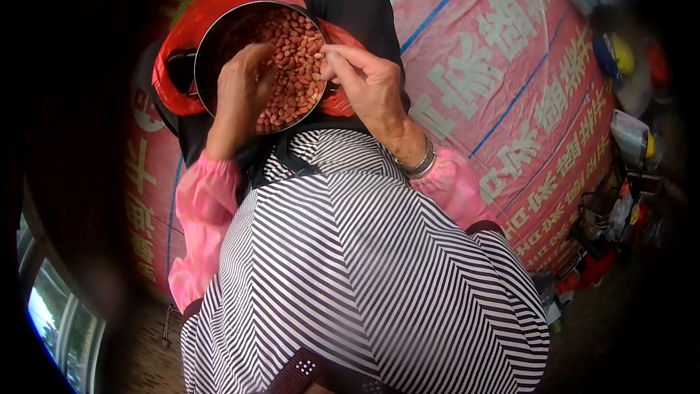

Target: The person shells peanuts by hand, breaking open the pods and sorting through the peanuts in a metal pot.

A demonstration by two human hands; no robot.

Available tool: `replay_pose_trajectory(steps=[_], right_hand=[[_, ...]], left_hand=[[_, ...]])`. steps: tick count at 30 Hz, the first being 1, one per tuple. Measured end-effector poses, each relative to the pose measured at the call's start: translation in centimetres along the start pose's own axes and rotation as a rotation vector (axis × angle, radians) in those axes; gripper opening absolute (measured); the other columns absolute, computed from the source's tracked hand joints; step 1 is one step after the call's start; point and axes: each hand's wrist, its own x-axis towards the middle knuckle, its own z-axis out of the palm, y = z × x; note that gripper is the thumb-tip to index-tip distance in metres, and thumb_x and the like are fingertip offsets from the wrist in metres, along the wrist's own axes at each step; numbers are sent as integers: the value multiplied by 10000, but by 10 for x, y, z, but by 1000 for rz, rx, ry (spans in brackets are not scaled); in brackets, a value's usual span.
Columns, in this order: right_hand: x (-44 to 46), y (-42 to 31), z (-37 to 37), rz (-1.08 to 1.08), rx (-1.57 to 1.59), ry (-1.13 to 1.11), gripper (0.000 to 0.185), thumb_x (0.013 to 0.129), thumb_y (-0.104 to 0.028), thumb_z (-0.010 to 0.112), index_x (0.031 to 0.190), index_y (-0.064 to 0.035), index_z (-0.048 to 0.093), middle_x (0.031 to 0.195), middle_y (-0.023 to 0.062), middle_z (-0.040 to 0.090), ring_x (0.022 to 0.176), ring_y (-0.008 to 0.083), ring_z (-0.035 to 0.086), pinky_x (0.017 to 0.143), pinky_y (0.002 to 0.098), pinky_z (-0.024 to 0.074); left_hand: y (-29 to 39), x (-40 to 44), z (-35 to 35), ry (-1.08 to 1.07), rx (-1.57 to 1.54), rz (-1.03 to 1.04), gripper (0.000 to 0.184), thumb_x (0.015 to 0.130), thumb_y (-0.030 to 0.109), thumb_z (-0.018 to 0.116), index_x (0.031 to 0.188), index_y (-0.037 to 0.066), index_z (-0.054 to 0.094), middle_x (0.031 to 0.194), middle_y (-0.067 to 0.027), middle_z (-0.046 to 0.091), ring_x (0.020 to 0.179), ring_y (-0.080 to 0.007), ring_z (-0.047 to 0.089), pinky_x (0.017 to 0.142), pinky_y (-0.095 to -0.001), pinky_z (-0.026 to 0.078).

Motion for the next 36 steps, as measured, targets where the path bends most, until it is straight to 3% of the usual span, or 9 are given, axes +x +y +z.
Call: replay_pose_trajectory(steps=[3,6,12,15,18,21,25,30,36], right_hand=[[1,0,1,11,2,0,222,970,-125,596,1098,28,691,830,65,718,761,102,679,706,235,553],[1,1,2,13,30,9,217,966,-117,598,1096,29,692,824,63,716,758,99,676,704,233,549],[1,2,0,14,48,1,211,961,-98,599,1096,39,685,820,62,716,750,99,672,694,231,543],[0,4,-1,8,57,9,214,963,-100,596,1098,41,682,813,62,715,743,100,671,687,231,541],[1,4,-2,0,47,7,216,964,-104,594,1098,40,682,806,65,715,740,101,670,683,231,539],[2,4,-1,3,41,-3,217,964,-106,593,1099,39,682,808,70,716,740,102,672,682,233,540],[4,2,0,34,16,5,215,965,-105,594,1097,38,684,817,72,718,742,105,675,680,235,541],[2,2,2,41,59,21,213,962,-104,600,1099,33,687,824,70,720,744,107,678,676,232,543],[3,2,1,31,58,10,216,961,-104,600,1103,35,684,819,71,720,743,102,677,667,231,542]], left_hand=[[-14,33,25,23,57,-46,196,790,134,648,938,8,668,892,-192,663,868,-387,638,754,-465,503],[-17,55,41,-91,165,-293,199,768,188,687,889,31,712,853,-194,683,841,-384,653,720,-452,511],[-21,36,47,-221,189,-88,165,728,183,671,760,24,703,756,-213,670,752,-397,664,668,-481,525],[-8,9,24,-407,229,-133,152,731,159,660,766,17,699,747,-216,666,740,-396,662,650,-480,523],[-11,-5,18,-379,253,-205,130,746,144,656,781,27,699,753,-206,666,747,-394,658,664,-478,517],[-15,9,21,-23,18,-115,130,768,153,652,818,43,701,782,-195,672,768,-391,655,687,-473,510],[-27,40,46,86,-51,-150,173,786,169,662,923,86,726,849,-184,689,813,-378,662,714,-454,516],[-21,53,59,3,139,-261,213,782,221,691,979,172,755,892,-145,709,850,-347,678,742,-428,536],[-30,49,54,-10,200,-249,140,760,171,658,826,63,718,780,-196,678,770,-383,664,694,-475,526]])
